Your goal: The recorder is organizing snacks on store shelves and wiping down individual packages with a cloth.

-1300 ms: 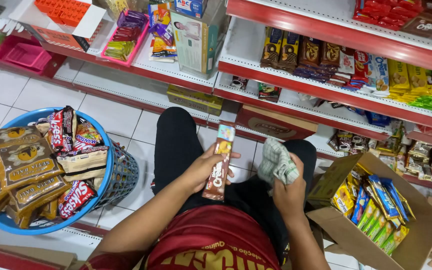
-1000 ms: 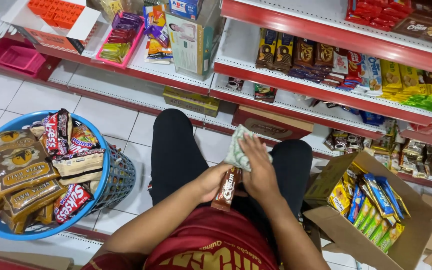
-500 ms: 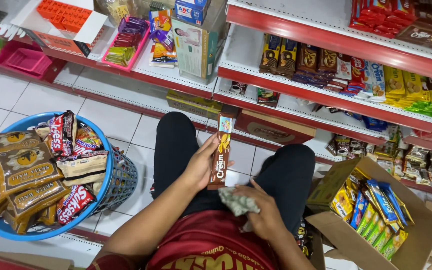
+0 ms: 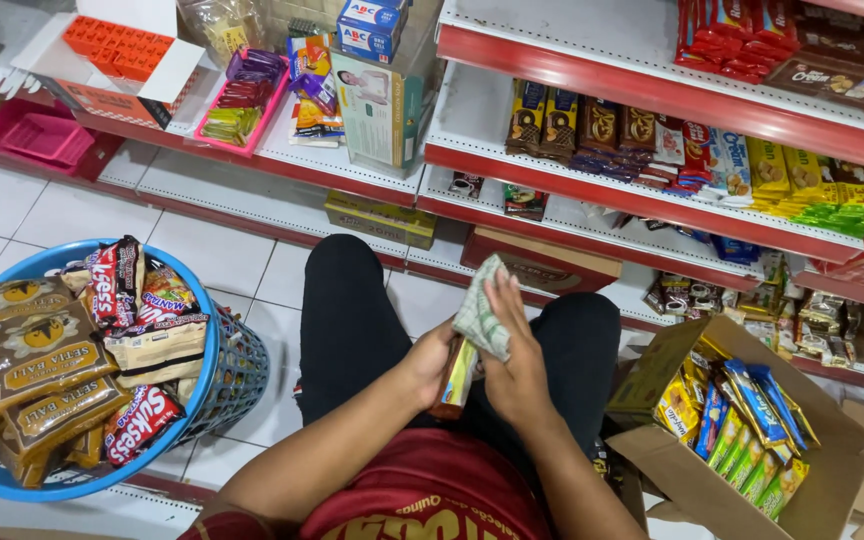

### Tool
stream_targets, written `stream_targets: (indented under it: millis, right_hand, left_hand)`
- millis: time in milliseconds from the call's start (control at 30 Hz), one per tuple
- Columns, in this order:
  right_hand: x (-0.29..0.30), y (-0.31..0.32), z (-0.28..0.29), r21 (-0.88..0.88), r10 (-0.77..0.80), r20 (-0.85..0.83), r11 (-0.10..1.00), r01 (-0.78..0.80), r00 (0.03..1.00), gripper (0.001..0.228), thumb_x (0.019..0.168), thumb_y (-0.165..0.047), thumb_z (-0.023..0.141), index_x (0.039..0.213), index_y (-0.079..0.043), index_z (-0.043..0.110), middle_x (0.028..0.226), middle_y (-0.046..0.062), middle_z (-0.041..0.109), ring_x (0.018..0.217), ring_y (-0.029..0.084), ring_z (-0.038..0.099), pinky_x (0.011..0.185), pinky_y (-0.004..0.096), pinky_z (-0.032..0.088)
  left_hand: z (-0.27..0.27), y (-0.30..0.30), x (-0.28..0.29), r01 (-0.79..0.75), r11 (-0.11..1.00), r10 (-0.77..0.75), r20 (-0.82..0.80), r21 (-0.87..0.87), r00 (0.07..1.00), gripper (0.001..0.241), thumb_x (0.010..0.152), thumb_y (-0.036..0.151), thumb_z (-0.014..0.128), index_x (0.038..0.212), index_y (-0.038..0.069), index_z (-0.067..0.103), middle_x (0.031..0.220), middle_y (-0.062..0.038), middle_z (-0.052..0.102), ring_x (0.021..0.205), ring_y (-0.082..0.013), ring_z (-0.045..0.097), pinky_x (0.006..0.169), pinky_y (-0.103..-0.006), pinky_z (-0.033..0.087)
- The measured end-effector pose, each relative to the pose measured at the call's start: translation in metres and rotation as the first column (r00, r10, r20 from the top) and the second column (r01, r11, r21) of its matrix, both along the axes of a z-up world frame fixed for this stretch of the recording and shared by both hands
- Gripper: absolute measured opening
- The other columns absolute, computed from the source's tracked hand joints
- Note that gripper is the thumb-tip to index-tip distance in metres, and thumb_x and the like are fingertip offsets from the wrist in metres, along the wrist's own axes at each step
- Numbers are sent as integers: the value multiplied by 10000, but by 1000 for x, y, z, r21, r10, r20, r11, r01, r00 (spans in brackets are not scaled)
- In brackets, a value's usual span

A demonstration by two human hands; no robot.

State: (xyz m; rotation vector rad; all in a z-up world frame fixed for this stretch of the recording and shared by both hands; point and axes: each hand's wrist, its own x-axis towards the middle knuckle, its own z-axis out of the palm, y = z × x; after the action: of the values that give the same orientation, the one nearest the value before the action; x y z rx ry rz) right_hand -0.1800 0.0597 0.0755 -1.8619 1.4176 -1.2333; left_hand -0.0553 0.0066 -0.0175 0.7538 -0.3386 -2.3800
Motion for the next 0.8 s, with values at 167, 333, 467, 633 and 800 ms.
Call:
stream_targets:
  millis: [167,333,467,633,800]
  right_hand:
    - [18,26,-10,65,154,-90,987,-148,984,666,887,56,578,1532,-77,476,1659,160,359,1580,359,222,1284,511,124]
    - [-3,52,-37,143,336,33,931,-337,941,765,647,127,530,1368,-91,658,1569,131,585,1569,329,423,1330,489,218]
    - [-20,47,-43,468,129,377,828,-309,917,721,686,158,458,1353,-84,584,1552,192,559,1443,273,532,1190,387,393]
    - [-29,26,-40,570,-54,444,787,-235,894,494,824,107,503,1274,38,693,1480,107,554,1301,207,588,1069,315,445]
    - [-56,4,-23,518,-199,603,834,-189,773,436,857,76,463,1225,88,698,1010,174,784,847,227,738,771,341,573]
  left_hand:
    - [-13,-34,5,-176,984,174,-70,-15,982,461,1041,476,449,1245,89,597,1062,-67,671,931,-179,677,839,-373,578]
    - [-10,-62,24,-407,912,396,-164,-44,904,283,1051,419,529,1187,176,576,965,-24,617,861,-168,608,746,-358,539]
    - [15,-55,27,-507,817,509,-69,-275,858,339,1031,270,622,1312,119,507,1056,-42,583,962,-164,604,814,-367,537]
    - [34,-44,7,-370,833,416,26,-411,909,621,951,124,647,1502,110,360,1275,-47,572,1159,-159,606,985,-358,530]
    - [60,-55,0,101,666,121,240,-740,963,798,975,116,651,1649,97,224,1406,-83,576,1251,-150,578,1046,-321,499]
